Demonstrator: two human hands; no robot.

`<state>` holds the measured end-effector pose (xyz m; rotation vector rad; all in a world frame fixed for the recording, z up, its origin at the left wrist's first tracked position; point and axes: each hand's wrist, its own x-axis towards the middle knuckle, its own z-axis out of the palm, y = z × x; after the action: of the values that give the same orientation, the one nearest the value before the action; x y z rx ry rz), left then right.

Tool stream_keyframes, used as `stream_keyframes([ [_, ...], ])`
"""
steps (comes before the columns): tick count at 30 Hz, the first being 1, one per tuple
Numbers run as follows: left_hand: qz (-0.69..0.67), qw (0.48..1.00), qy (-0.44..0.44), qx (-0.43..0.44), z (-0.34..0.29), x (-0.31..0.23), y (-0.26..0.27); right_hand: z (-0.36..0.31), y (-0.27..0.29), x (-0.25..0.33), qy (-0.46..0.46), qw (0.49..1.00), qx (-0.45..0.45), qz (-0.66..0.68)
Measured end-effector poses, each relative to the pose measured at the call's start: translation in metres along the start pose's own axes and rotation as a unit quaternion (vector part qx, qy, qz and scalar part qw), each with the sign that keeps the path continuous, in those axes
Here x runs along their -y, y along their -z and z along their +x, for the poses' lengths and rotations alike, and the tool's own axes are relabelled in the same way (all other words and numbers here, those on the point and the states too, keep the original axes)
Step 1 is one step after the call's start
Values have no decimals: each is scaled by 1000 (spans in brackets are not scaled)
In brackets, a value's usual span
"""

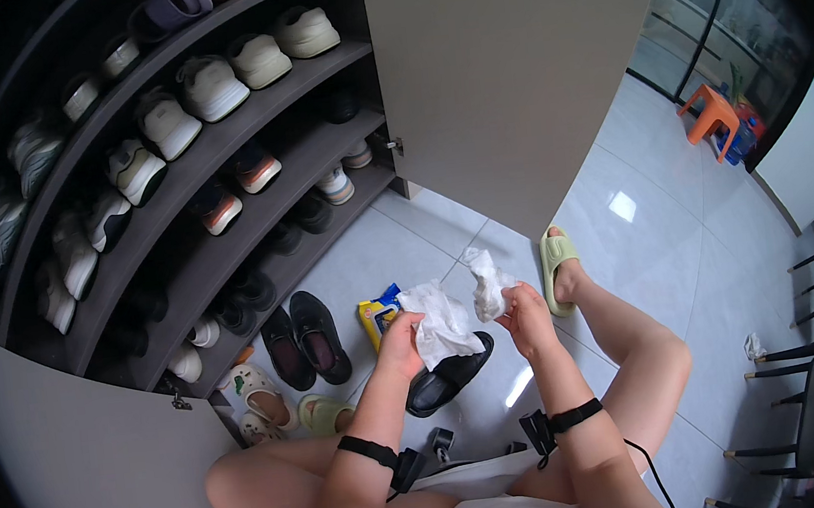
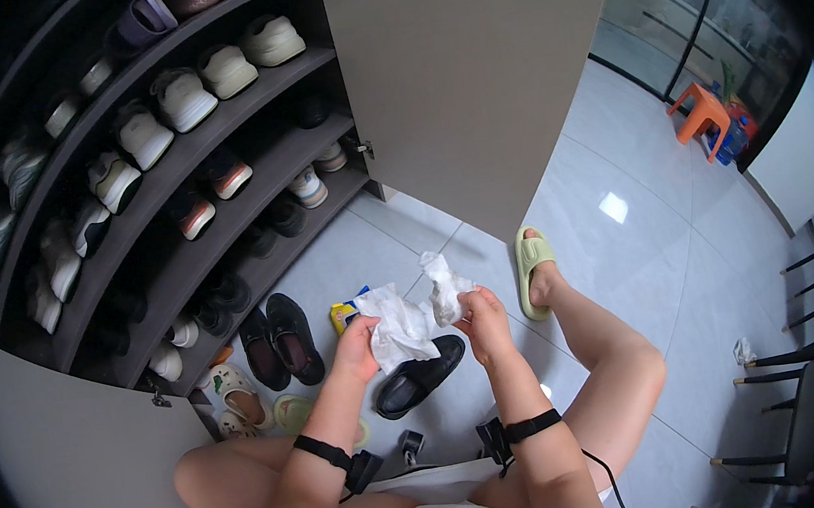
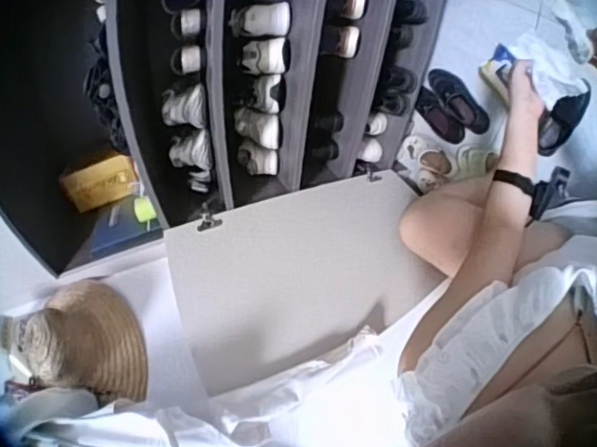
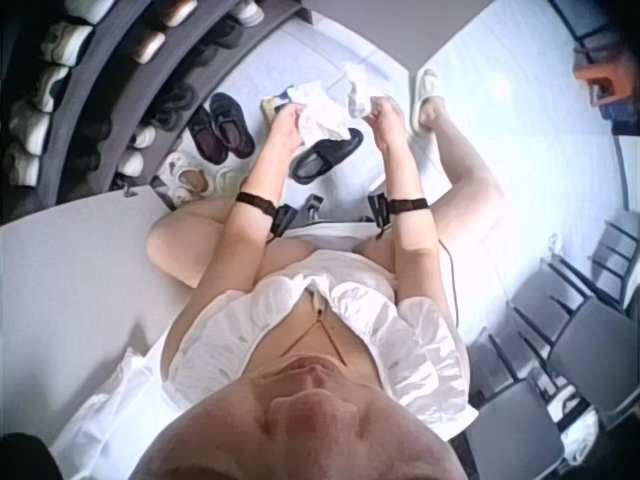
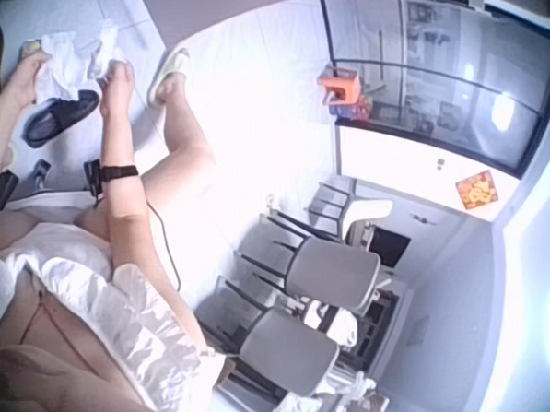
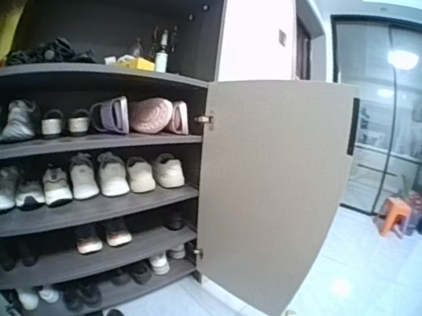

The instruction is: The person wipes a black shoe using a wet wipe, cleans the sole and sides, retrieves a box of shoe polish and a brush from a cabinet, and applies polish to the shoe.

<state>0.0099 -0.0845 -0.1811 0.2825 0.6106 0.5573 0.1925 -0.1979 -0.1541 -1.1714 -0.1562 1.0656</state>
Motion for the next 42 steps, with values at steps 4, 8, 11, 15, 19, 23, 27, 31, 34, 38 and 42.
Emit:
stream_keyframes([
  [4, -13, 1000, 6, 17, -4, -8, -4, 1, -1, -4, 3, 999, -2, 46],
  [8, 45, 996, -60, 42, -13, -9, -30, 0, -2, -17, -41, 999, -35, -8],
  [11, 44, 993, -97, 57, -15, -2, -47, -7, -10, -30, -33, 999, 5, -19],
  [15, 246, 938, -244, 8, -11, 8, -51, -17, -22, -25, -136, 982, 48, 119],
  [19, 352, 880, -318, -2, -10, 11, -45, -21, -25, -23, -144, 973, 107, 142],
  [23, 611, 622, -457, -176, -35, 1, -69, -17, -18, -26, -12, 996, 90, 23],
  [27, 773, 473, -422, 11, -34, -1, -58, -13, -12, -27, -49, 984, 148, 80],
  [31, 671, 700, -244, 24, -11, 9, -24, -15, -12, -17, -74, 991, 48, -97],
  [34, 700, 671, -237, 67, -8, 1, -24, -24, -17, 5, 458, 741, 72, -486],
  [38, 690, 667, -269, 88, 4, 9, -16, -9, -12, -3, 349, 736, 158, -558],
  [42, 721, 675, -157, -12, 19, 22, 10, 33, 56, -49, 113, 873, -72, -470],
])
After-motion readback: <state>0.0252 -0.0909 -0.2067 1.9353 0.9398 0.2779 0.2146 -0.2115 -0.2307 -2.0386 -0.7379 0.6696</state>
